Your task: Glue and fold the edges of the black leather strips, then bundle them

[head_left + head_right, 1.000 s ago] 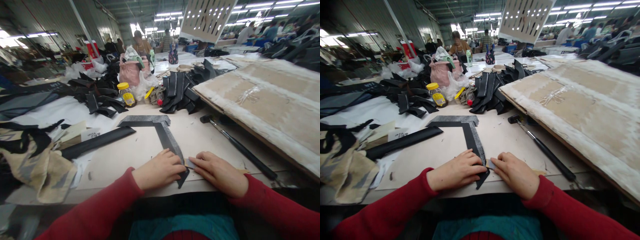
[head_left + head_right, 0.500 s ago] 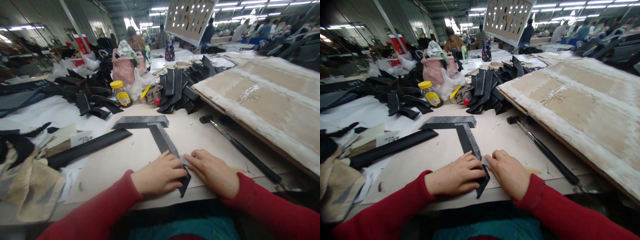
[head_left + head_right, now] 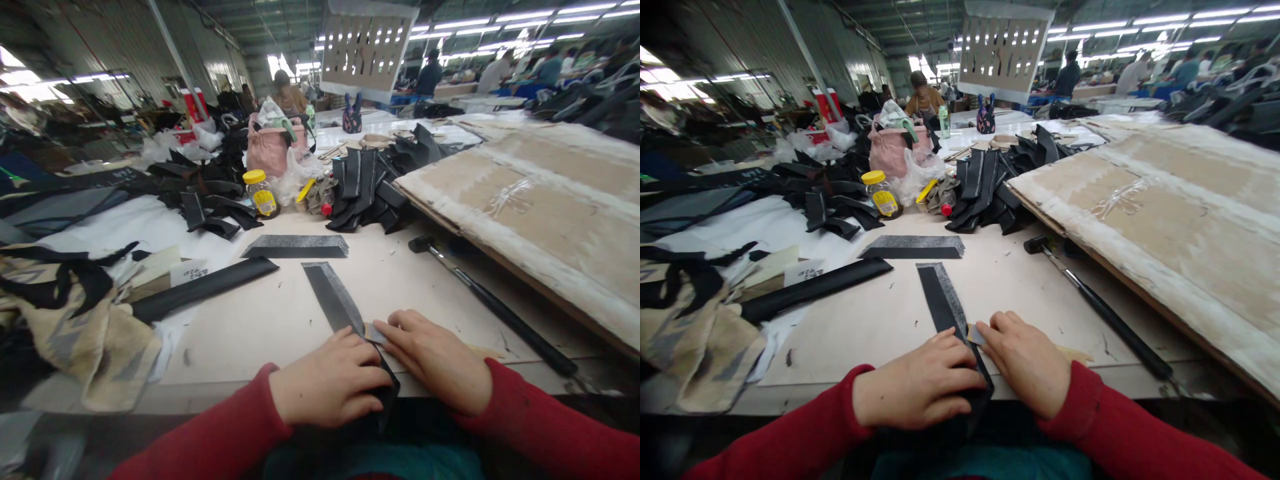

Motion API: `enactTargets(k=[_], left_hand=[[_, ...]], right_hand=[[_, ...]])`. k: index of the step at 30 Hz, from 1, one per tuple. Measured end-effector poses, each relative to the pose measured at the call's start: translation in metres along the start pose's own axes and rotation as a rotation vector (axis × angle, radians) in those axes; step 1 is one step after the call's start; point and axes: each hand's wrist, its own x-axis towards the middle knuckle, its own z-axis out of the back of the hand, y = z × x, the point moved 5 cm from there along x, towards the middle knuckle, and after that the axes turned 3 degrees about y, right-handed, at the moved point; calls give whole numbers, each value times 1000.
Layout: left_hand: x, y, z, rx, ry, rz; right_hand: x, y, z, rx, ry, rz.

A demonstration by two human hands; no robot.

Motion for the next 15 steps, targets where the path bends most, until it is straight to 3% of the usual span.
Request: enactTargets(k=[4, 9, 15], left_hand=[[-5, 16, 5, -78, -52, 34], [-11, 48, 11, 43, -80, 64], [-12, 51, 7, 74, -74, 50]], right_hand=[[-6, 4, -1, -5, 4, 12], [-3, 3, 0, -8, -6, 19], [5, 3, 0, -19, -4, 28]])
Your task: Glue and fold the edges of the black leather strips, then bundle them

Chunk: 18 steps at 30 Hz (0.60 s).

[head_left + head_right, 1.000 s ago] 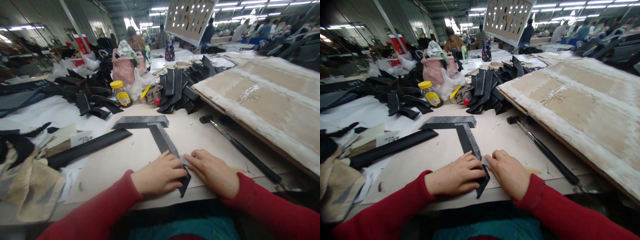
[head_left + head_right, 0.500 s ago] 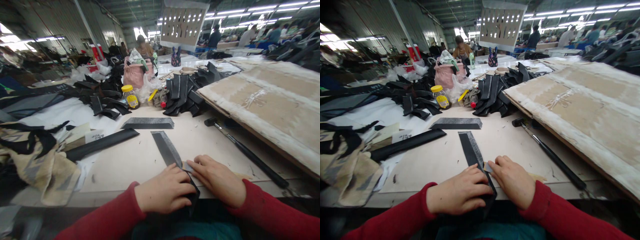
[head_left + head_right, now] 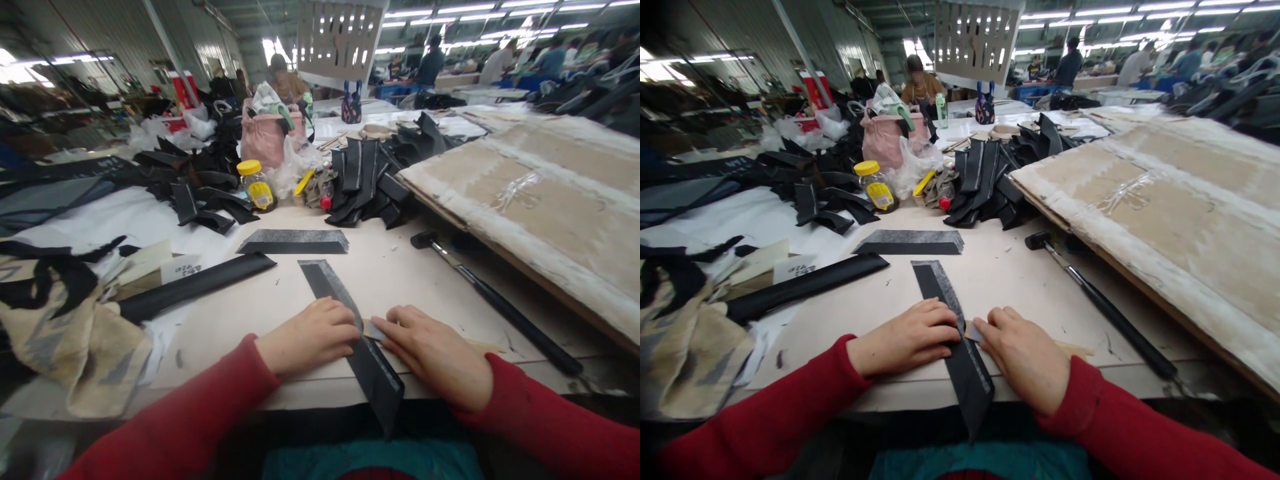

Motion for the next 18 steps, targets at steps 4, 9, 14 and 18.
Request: enactTargets(k=[4, 9, 14, 18], left_hand=[[-1, 1, -1, -14, -11, 3], [-3, 1, 0, -23, -18, 12], [-3, 1, 2, -23, -32, 15], [-5, -7, 1, -24, -35, 20]], right_hand=[[10, 0, 2, -14, 10, -12], [27, 1, 6, -37, -8, 13], [44, -1, 9, -43, -31, 10], [42, 3, 9, -76, -31, 12]])
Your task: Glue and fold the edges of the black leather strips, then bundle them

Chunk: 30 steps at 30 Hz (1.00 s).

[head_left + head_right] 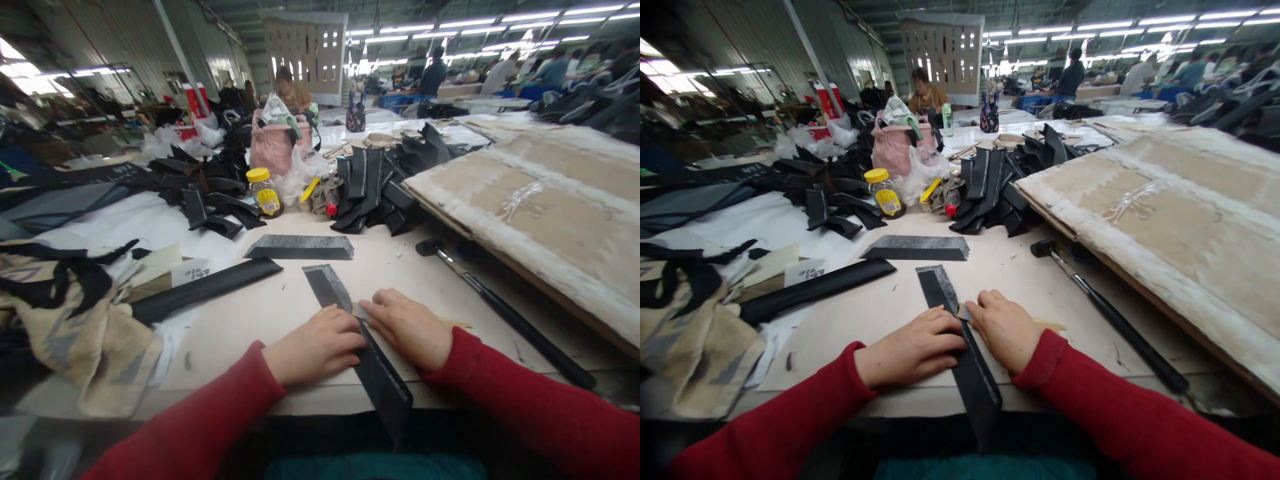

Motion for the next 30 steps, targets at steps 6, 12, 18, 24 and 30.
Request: enactTargets(k=[6, 12, 18, 24, 30], left_hand=[[-9, -16, -3, -89, 27, -25], [-16, 19, 5, -58, -46, 105], [-17, 27, 6, 33, -33, 80], [-16, 26, 5, 44, -29, 64], [-16, 28, 5, 58, -16, 64]], right_hand=[[-22, 11, -3, 24, 21, 19], [-25, 11, -5, 41, -14, 29], [-16, 10, -4, 29, -5, 35], [-2, 9, -3, 12, -31, 59], [14, 10, -1, -6, 10, 48]])
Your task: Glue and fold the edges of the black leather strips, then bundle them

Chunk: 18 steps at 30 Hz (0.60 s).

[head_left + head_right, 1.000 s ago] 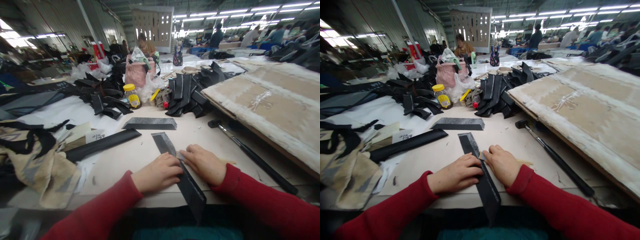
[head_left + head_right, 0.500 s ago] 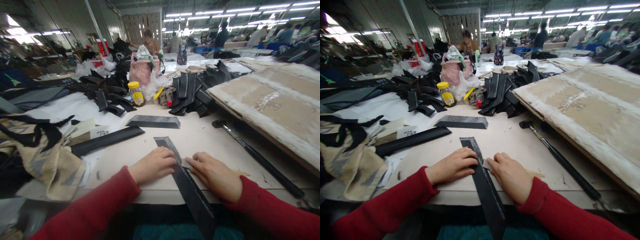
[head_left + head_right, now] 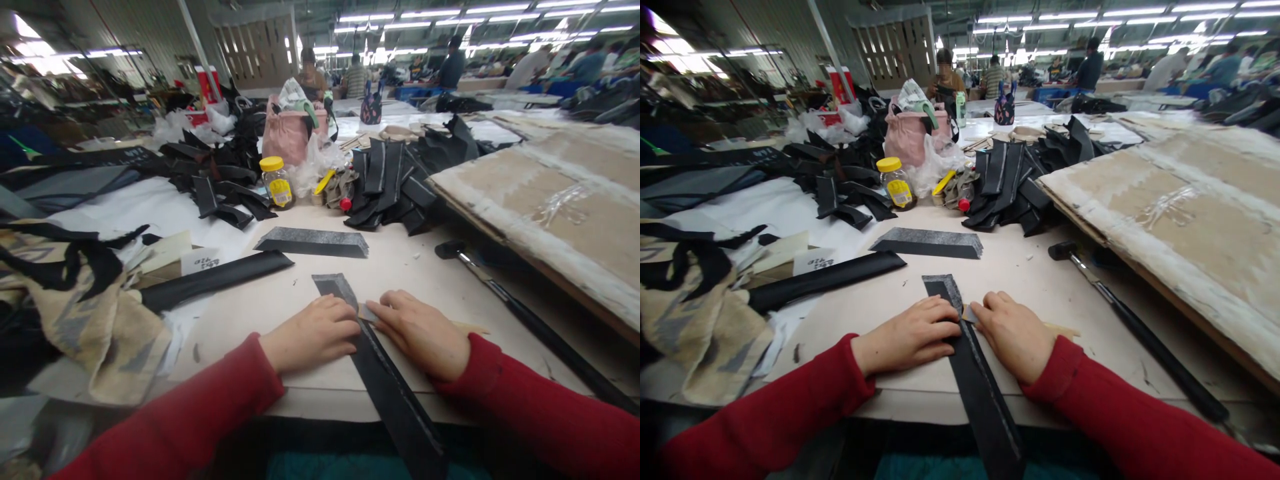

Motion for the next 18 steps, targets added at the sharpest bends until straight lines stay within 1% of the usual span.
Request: enactTargets(k=[5, 8, 10, 12, 15, 18], left_hand=[[0, -1, 1, -16, -13, -3], [-1, 2, 1, -58, -33, -5], [-2, 8, 2, -107, -51, 6], [-4, 17, 3, -130, -84, 48], [-5, 29, 6, -89, -123, 126], [-4, 32, 8, -56, -111, 146]], right_hand=[[12, -1, 0, -19, -12, 10], [16, -2, 0, -11, -24, 18], [16, -3, 0, -8, -25, 17], [17, -3, 0, -10, -15, 13], [16, -4, -1, -7, 12, 5], [17, -4, -1, 6, 17, 6]])
